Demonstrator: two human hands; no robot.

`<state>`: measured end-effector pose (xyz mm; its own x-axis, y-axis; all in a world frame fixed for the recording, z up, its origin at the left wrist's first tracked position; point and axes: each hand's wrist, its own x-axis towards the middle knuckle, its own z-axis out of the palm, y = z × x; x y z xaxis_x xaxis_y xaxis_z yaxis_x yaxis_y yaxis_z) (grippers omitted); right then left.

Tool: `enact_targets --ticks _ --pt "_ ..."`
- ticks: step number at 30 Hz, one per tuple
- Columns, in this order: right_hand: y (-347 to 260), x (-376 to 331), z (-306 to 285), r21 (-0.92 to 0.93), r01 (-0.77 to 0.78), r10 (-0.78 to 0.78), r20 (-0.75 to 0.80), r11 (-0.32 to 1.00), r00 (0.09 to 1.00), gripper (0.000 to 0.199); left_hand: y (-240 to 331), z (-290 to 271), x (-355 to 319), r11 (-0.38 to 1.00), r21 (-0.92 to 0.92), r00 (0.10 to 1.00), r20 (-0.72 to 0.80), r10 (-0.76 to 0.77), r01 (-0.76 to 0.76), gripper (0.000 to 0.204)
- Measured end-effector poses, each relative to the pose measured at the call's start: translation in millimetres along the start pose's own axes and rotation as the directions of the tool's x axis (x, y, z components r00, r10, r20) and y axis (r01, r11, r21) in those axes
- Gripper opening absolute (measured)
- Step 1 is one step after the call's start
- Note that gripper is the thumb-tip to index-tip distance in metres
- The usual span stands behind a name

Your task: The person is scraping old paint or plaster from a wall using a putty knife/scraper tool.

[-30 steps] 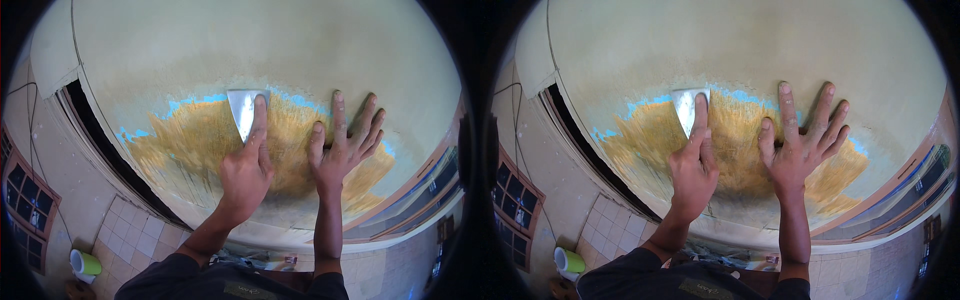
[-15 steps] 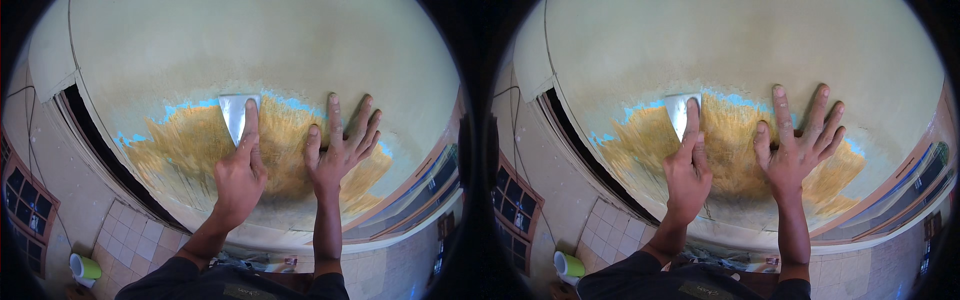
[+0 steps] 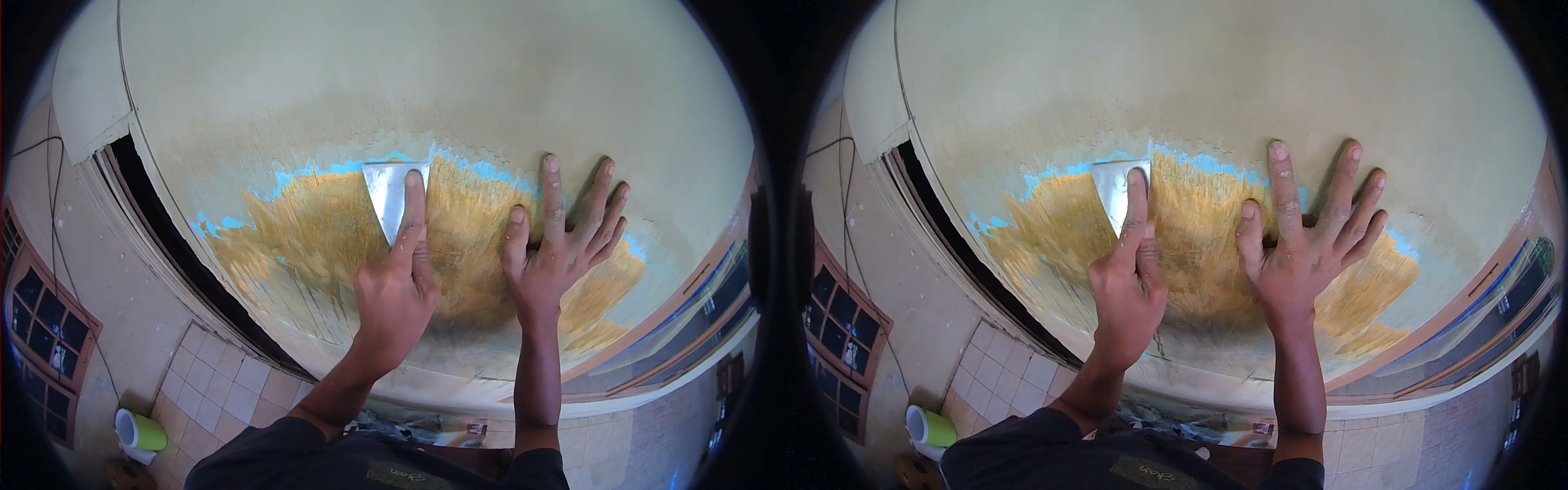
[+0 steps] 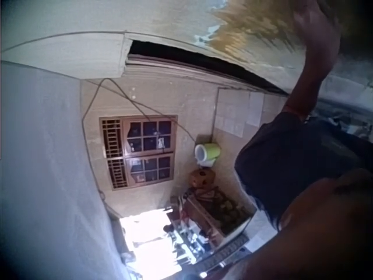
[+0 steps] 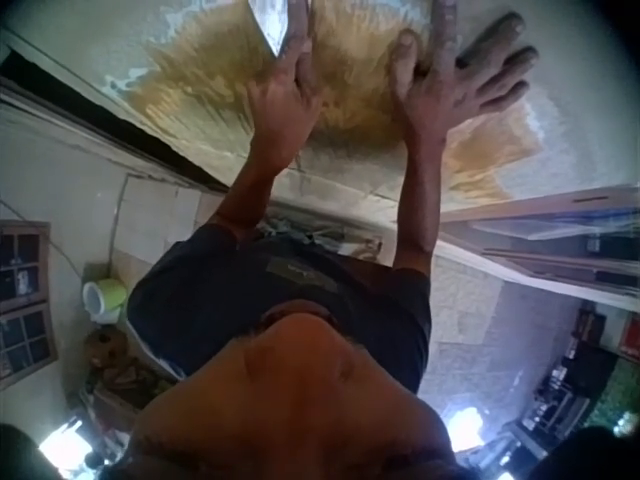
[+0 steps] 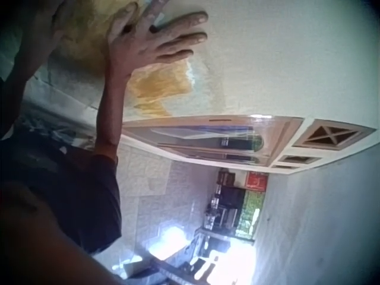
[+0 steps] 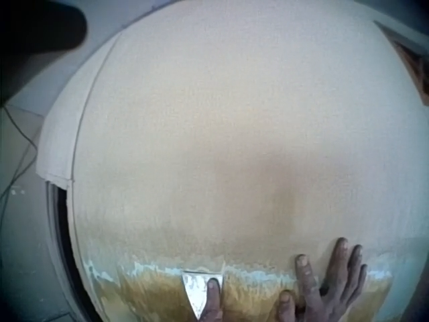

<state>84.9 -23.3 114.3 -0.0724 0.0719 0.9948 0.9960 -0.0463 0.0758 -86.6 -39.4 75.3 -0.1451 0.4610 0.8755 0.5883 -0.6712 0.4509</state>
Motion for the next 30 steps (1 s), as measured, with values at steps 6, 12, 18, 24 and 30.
enact_targets --ticks 6,12,18,24,30 --pt "1 2 -5 -0.001 -0.016 0.016 0.011 1.000 1.000 0.049 19 -10 23 0.994 0.071 0.992 0.089 -0.091 0.085 0.068" --pt "0 0 1 0.007 -0.010 0.010 0.003 1.000 1.000 0.050 0 -1 -2 0.998 0.041 0.997 0.054 -0.053 0.051 0.072" --pt "0 -3 4 -0.002 -0.002 0.002 -0.020 1.000 1.000 0.052 -7 -1 -1 0.999 0.043 0.999 0.029 0.016 -0.018 0.081" --pt "-1 -1 0 0.003 -0.010 0.010 0.000 1.000 1.000 0.051 8 -6 14 0.999 -0.029 0.999 0.029 -0.018 0.019 0.085" --pt "-1 4 -6 0.012 -0.013 0.013 0.007 1.000 1.000 0.050 5 -5 4 0.995 0.101 1.000 0.015 -0.003 0.002 0.086"
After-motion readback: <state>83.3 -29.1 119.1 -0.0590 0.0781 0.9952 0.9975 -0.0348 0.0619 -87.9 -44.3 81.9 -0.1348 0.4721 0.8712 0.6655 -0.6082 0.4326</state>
